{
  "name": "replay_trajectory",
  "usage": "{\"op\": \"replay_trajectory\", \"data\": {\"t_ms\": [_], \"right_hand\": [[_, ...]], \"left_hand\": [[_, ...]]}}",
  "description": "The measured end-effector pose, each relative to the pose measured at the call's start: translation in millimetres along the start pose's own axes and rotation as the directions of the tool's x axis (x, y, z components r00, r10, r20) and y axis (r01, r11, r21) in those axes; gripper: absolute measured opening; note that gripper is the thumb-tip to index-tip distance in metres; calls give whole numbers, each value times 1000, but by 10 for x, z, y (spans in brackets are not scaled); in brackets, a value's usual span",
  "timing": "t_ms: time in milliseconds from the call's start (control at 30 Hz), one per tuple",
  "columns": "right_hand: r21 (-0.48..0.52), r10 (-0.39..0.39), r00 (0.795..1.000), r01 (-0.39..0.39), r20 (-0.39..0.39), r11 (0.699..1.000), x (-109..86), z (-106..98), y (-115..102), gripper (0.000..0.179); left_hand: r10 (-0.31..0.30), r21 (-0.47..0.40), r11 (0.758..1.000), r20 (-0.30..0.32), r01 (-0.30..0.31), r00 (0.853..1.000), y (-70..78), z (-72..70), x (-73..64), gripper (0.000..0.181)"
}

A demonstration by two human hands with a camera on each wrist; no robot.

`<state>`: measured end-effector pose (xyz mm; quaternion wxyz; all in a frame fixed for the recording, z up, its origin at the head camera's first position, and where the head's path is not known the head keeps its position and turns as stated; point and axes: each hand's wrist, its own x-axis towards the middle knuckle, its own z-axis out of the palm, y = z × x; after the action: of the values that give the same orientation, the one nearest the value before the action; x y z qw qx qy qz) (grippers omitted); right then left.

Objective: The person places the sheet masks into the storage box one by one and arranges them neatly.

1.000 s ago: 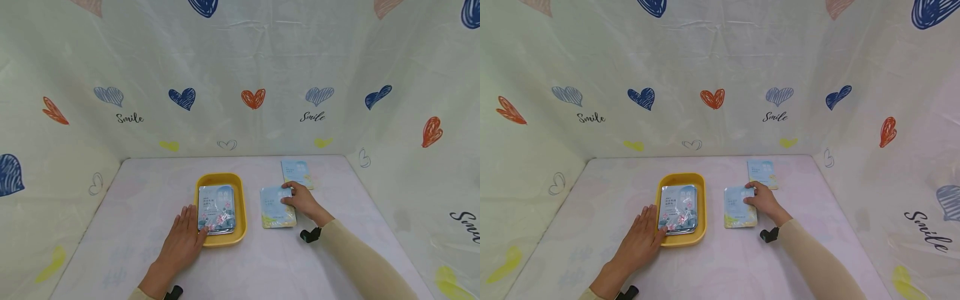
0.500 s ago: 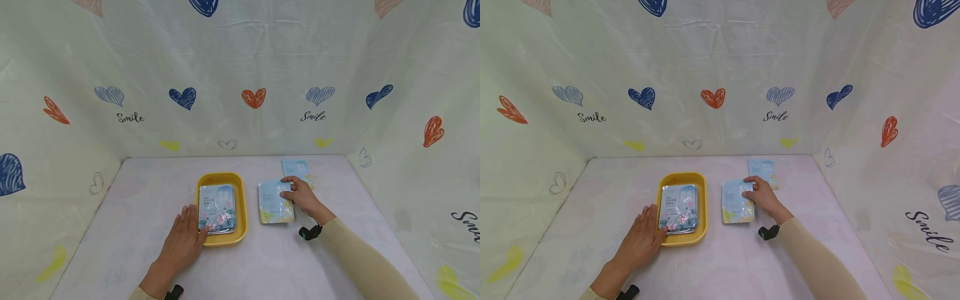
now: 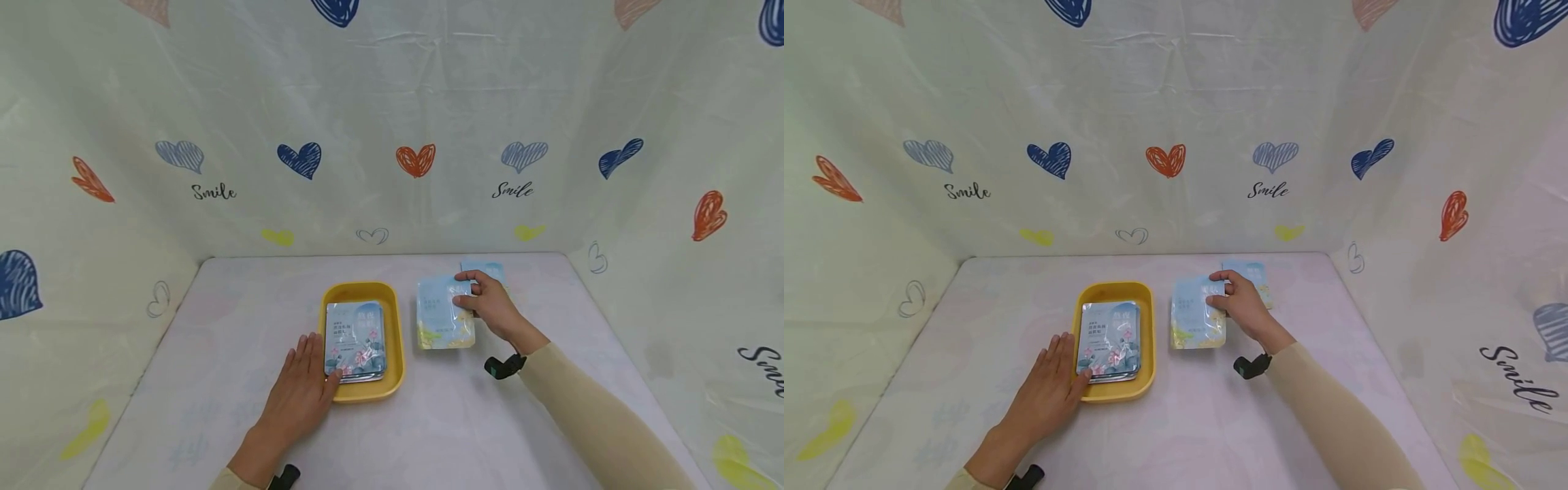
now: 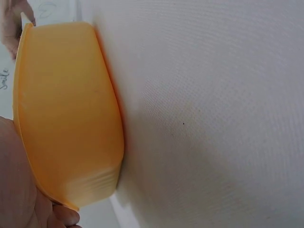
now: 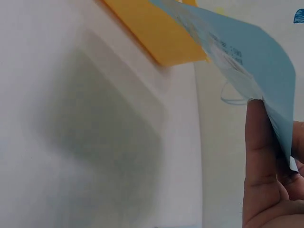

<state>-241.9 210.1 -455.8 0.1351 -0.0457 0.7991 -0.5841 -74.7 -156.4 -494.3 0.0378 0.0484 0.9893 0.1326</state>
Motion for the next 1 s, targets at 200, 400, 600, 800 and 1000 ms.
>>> {"op": "replay_trajectory", "data": {"t_ms": [200, 400, 600, 800, 1000], "right_hand": [[70, -11, 1000, 13, -26, 997, 64, 183, -201, 48], [129, -34, 999, 35, -5, 991, 116, 473, -317, 46], [159, -24, 998, 16, 50, 987, 151, 852, -376, 43], [136, -18, 995, 5, 93, 991, 161, 1177, -428, 40], [93, -20, 994, 10, 107, 996, 181, 1446, -474, 37]], "left_hand": [[13, 15, 1000, -14, -12, 1000, -1, -12, -3, 85], [15, 4, 1000, -17, -15, 1000, -2, -14, -5, 84], [20, 0, 1000, -21, -20, 1000, -4, -21, -12, 83], [14, -24, 1000, -16, -14, 1000, 10, -42, -31, 82], [15, -36, 999, -18, -16, 1000, 9, -41, -27, 83]]}}
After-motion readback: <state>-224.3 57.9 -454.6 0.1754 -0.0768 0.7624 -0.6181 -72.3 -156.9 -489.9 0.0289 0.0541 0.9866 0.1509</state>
